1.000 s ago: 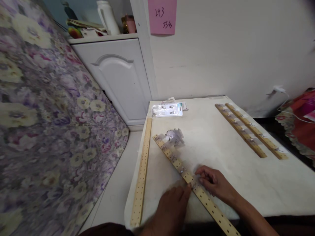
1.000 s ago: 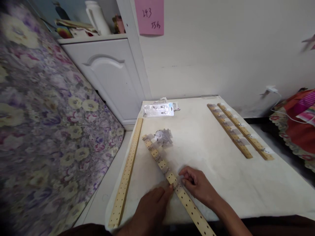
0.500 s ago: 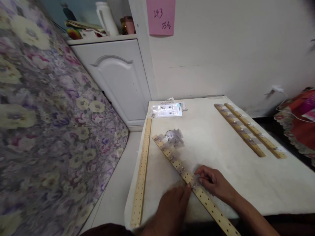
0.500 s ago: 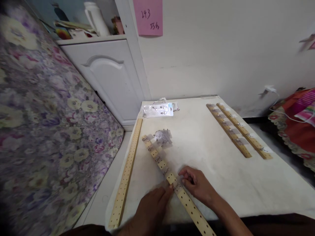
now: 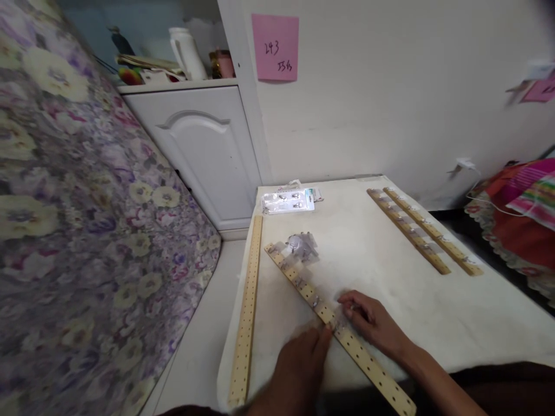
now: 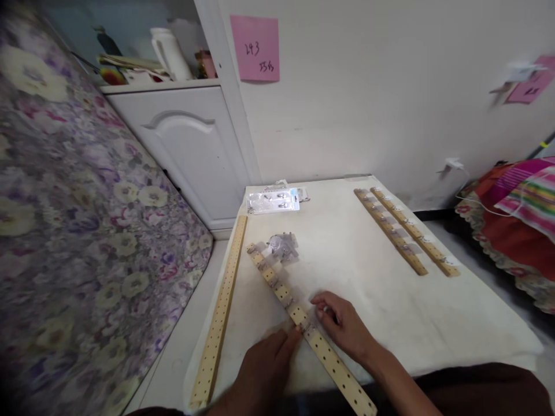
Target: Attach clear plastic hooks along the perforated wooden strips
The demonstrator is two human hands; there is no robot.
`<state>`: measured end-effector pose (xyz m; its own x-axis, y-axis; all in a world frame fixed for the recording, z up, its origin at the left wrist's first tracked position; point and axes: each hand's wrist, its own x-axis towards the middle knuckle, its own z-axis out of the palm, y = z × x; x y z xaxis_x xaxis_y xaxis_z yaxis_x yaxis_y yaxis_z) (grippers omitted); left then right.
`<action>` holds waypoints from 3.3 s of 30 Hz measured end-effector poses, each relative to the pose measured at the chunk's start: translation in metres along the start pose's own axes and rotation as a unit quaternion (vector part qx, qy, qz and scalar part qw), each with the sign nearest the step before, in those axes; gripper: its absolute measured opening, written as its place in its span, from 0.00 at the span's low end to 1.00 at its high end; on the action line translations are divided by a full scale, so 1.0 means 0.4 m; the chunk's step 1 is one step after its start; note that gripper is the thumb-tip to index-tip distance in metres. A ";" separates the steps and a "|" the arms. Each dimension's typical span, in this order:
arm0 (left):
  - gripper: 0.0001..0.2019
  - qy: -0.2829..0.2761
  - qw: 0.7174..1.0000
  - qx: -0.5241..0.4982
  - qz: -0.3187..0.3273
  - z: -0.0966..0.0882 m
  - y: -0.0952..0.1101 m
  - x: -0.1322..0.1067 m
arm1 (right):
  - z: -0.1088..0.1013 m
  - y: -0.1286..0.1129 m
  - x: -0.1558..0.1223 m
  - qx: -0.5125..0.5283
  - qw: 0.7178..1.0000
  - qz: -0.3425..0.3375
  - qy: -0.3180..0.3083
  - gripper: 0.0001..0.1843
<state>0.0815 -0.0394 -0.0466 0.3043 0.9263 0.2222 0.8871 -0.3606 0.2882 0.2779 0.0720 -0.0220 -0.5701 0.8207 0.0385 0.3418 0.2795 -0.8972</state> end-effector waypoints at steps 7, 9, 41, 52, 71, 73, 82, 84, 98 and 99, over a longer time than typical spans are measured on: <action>0.29 -0.038 0.998 0.059 0.004 0.010 -0.005 -0.003 | 0.006 -0.010 0.002 -0.010 1.000 -0.005 0.009 0.10; 0.29 -0.041 0.997 0.061 0.011 0.011 -0.005 -0.003 | 0.008 -0.014 0.002 -0.016 1.000 -0.003 0.006 0.09; 0.27 -0.027 0.999 0.041 0.018 -0.012 -0.009 0.005 | -0.012 0.035 0.068 0.022 0.997 0.034 0.071 0.13; 0.26 -0.113 0.992 -0.008 -0.049 -0.040 -0.010 0.024 | 0.041 -0.017 0.356 -0.051 0.983 0.018 0.175 0.14; 0.21 -0.030 0.998 -0.050 -0.016 -0.067 -0.019 0.025 | -0.079 0.051 0.204 0.257 0.948 0.114 0.147 0.14; 0.19 -0.009 0.997 -0.067 -0.033 -0.079 -0.019 0.025 | -0.081 0.042 0.155 0.279 0.943 0.113 0.140 0.15; 0.14 0.112 0.898 -0.344 -0.252 -0.092 0.144 0.023 | -0.072 -0.024 -0.048 0.438 0.891 0.102 0.059 0.12; 0.18 0.116 0.840 -0.437 -0.298 -0.066 0.201 0.033 | -0.062 -0.040 -0.083 0.459 0.881 0.106 0.046 0.11; 0.17 0.100 0.666 -0.663 -0.327 0.012 0.301 0.049 | -0.015 -0.028 -0.200 0.394 0.912 0.104 -0.041 0.16; 0.17 0.101 0.664 -0.663 -0.330 0.013 0.303 0.048 | -0.019 -0.022 -0.202 0.381 0.918 0.098 -0.055 0.16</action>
<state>0.1967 -0.0646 -0.0122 -0.1713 0.9453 -0.2775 -0.3224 0.2124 0.9225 0.3268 0.0070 -0.0139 -0.6398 0.7509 -0.1637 -0.1521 -0.3325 -0.9308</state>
